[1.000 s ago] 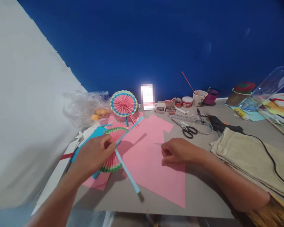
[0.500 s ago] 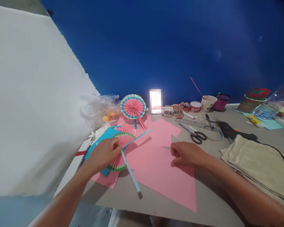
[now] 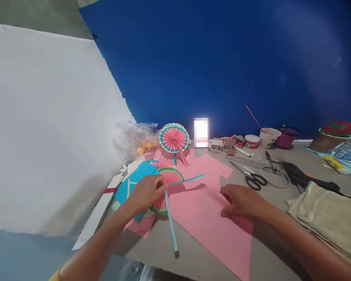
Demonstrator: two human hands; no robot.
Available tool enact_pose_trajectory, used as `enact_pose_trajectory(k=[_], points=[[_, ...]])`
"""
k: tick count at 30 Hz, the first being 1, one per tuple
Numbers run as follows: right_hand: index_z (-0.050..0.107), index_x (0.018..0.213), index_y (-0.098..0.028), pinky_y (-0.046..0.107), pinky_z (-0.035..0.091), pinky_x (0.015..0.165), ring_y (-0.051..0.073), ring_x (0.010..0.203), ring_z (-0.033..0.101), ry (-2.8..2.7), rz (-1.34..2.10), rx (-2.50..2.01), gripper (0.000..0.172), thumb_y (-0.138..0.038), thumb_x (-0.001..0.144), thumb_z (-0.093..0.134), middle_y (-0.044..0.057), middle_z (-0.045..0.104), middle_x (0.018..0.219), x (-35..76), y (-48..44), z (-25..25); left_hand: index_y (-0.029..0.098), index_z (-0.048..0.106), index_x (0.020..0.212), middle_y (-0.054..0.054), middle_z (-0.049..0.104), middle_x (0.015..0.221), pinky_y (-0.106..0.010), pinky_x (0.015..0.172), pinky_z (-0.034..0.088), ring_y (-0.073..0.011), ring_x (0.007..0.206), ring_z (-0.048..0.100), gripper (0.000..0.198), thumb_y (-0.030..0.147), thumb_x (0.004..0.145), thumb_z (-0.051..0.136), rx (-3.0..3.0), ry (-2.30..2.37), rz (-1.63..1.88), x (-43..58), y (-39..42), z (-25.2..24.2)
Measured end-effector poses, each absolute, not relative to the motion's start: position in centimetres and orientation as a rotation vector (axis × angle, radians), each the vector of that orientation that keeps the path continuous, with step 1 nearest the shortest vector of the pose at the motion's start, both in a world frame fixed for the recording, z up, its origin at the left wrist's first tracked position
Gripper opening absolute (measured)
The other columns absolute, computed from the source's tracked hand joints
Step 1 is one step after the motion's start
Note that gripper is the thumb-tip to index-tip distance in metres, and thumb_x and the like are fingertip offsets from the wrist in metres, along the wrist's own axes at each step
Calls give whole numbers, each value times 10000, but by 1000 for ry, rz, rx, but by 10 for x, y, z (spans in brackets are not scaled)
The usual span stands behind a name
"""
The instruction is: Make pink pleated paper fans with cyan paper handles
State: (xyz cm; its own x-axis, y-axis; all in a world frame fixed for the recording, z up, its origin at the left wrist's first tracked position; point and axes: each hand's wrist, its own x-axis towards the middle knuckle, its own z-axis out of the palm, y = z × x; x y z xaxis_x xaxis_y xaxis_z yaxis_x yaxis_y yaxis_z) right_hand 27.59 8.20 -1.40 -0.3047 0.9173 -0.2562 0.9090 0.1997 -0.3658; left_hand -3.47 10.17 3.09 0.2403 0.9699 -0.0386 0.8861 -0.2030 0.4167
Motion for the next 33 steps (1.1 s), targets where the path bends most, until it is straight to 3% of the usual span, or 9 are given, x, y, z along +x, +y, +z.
enact_pose_trajectory(k=[8,11,15,19,23,27,29,31,33], points=[[350,629,-209,302,199,564,160,648,458,-2326,662,-1848,329,-347,780,608,-2,521,703,288,95,-23,209,494,678,9,570,709,-282,643,346,-163,698,520,222,268,891,483,2323,1467,426,-25,93,24],[439,650,-214,297,223,564,164,654,491,-2234,643,-1909,250,-335,772,620,5,578,719,291,99,-23,205,512,695,0,563,738,-279,653,356,-162,730,527,221,246,910,484,2397,1359,426,-19,86,21],[605,801,-211,287,354,658,190,785,588,-1911,543,-1734,144,-352,828,592,38,688,877,290,99,-14,205,540,723,-11,575,771,-270,643,361,-158,742,536,217,240,930,486,2439,1274,441,-7,74,19],[672,797,-194,275,400,611,175,673,591,-1797,1034,-1403,293,-467,856,582,31,687,748,279,93,-8,201,556,734,-16,588,771,-266,619,349,-153,723,541,209,244,931,501,2452,1211,413,9,63,16],[680,788,-173,245,387,571,141,626,555,-1743,1497,-1171,285,-458,792,688,9,656,685,265,88,-18,195,548,705,-17,589,754,-270,616,346,-157,721,544,210,239,907,518,2421,1199,416,20,60,11],[572,646,-188,234,346,531,109,540,480,-1574,1579,-1208,238,-347,742,720,-44,548,546,260,88,-33,199,540,700,8,575,690,-262,586,371,-149,657,538,179,292,843,595,2048,1348,507,20,73,8],[559,643,-192,234,336,521,103,525,462,-1545,1585,-1203,226,-323,732,720,-59,518,529,260,90,-36,200,582,838,22,588,709,-250,547,388,-141,620,551,185,366,803,656,1764,1349,582,19,86,9],[553,642,-193,233,325,512,98,515,446,-1543,1589,-1197,218,-311,729,715,-68,496,523,262,90,-36,196,596,1042,18,622,783,-237,499,386,-130,585,569,382,423,757,711,1553,1280,608,19,100,9],[554,645,-193,233,319,508,96,518,439,-1561,1585,-1204,201,-297,729,704,-69,492,530,262,90,-34,175,616,1078,15,629,750,-223,463,361,-111,528,549,459,434,722,743,1457,1222,576,20,111,8]])
